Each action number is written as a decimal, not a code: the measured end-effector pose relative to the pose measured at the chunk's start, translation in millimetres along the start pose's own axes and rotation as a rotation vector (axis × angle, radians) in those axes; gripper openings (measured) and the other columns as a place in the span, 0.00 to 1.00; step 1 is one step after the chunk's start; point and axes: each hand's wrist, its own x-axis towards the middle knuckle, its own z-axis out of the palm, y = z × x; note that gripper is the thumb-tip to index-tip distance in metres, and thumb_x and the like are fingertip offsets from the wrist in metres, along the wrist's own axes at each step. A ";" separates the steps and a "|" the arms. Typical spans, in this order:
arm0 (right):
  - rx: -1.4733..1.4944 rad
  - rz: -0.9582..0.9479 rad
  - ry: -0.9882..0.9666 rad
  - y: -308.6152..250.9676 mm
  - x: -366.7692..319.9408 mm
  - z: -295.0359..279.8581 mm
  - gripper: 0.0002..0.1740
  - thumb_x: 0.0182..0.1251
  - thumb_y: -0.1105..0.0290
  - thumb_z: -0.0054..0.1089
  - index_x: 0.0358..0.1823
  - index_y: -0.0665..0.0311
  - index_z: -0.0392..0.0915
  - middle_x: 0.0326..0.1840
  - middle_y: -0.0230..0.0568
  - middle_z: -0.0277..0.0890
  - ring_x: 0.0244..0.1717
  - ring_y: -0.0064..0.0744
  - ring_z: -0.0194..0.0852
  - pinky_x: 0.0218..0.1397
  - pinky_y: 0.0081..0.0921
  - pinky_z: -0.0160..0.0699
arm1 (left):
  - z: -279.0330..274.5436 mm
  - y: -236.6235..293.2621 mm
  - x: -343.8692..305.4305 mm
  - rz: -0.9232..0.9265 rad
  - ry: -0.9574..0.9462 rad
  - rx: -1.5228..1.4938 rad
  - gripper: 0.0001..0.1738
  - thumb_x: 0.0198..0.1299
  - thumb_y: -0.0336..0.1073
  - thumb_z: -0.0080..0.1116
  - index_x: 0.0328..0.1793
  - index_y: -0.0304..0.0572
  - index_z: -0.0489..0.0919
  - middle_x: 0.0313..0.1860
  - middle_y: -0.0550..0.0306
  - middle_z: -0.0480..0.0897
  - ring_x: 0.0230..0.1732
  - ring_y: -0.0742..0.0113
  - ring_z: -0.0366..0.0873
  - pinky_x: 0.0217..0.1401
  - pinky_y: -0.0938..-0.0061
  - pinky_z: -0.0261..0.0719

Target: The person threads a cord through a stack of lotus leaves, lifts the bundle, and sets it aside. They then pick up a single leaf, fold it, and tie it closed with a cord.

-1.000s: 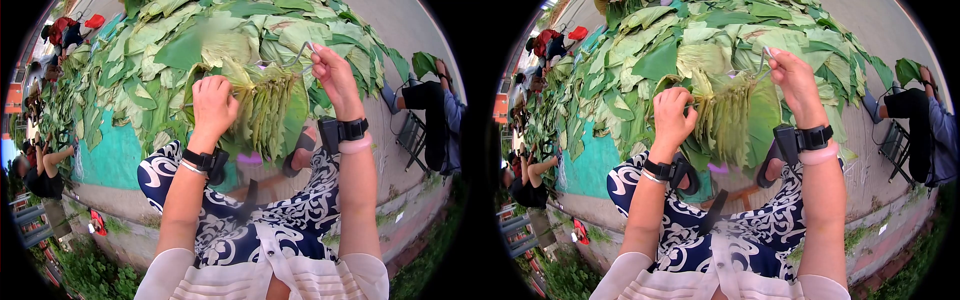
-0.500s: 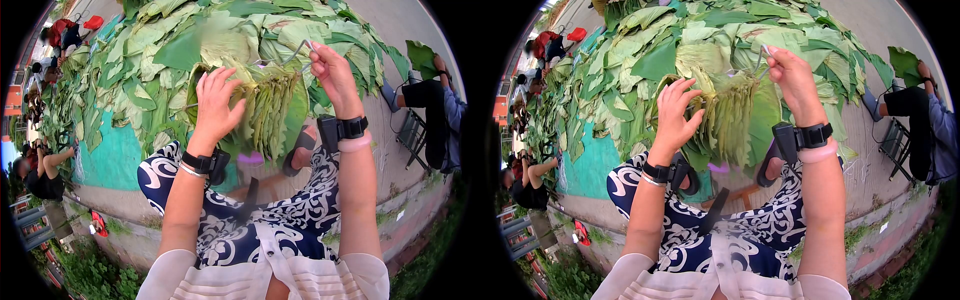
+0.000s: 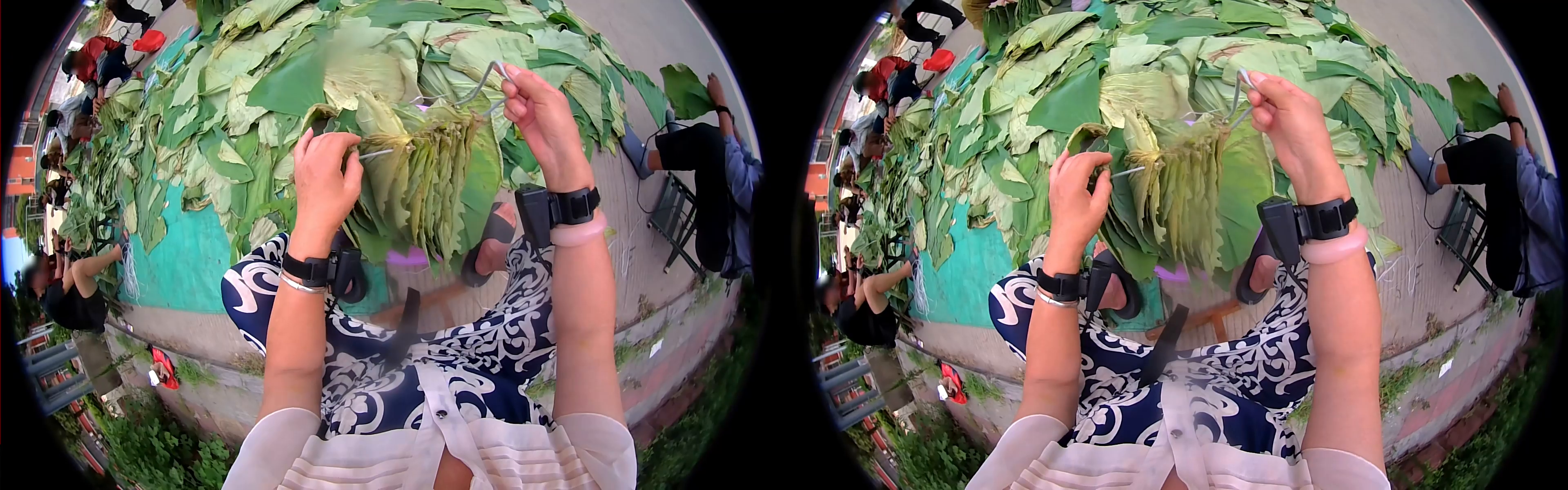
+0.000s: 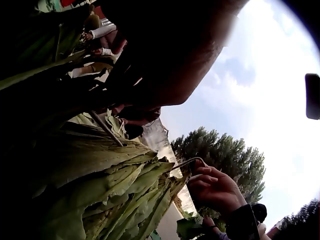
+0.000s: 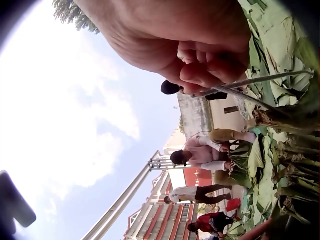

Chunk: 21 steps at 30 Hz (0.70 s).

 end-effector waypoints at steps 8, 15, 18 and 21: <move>0.003 0.003 -0.002 1.0 1.0 -2.1 0.10 0.69 0.69 0.58 0.45 0.69 0.77 0.28 0.28 0.72 0.22 0.14 0.59 0.26 0.13 0.56 | -3.6 -14.1 -1.6 -0.052 0.087 0.147 0.09 0.55 0.28 0.60 0.43 0.43 0.79 0.38 0.55 0.82 0.45 0.54 0.77 0.66 0.56 0.63; 0.002 0.002 -0.006 1.4 1.4 -2.3 0.10 0.69 0.70 0.58 0.45 0.69 0.77 0.28 0.29 0.72 0.22 0.14 0.60 0.26 0.13 0.57 | -8.8 -12.4 -0.8 -0.080 0.078 0.236 0.08 0.53 0.29 0.61 0.40 0.43 0.79 0.33 0.56 0.78 0.41 0.56 0.75 0.65 0.58 0.64; 0.004 0.000 -0.007 1.8 1.8 -3.3 0.10 0.69 0.70 0.57 0.45 0.69 0.77 0.28 0.29 0.72 0.22 0.14 0.60 0.25 0.13 0.57 | -10.2 -13.5 -0.6 -0.133 0.026 0.214 0.08 0.52 0.29 0.62 0.39 0.43 0.79 0.32 0.57 0.77 0.40 0.57 0.74 0.63 0.59 0.65; 0.001 0.000 -0.005 1.3 1.1 -2.5 0.10 0.69 0.70 0.57 0.46 0.69 0.77 0.28 0.29 0.72 0.22 0.14 0.60 0.25 0.13 0.57 | -10.1 -14.7 -0.6 -0.127 0.015 0.154 0.09 0.51 0.30 0.63 0.40 0.43 0.79 0.33 0.58 0.78 0.40 0.57 0.74 0.61 0.59 0.65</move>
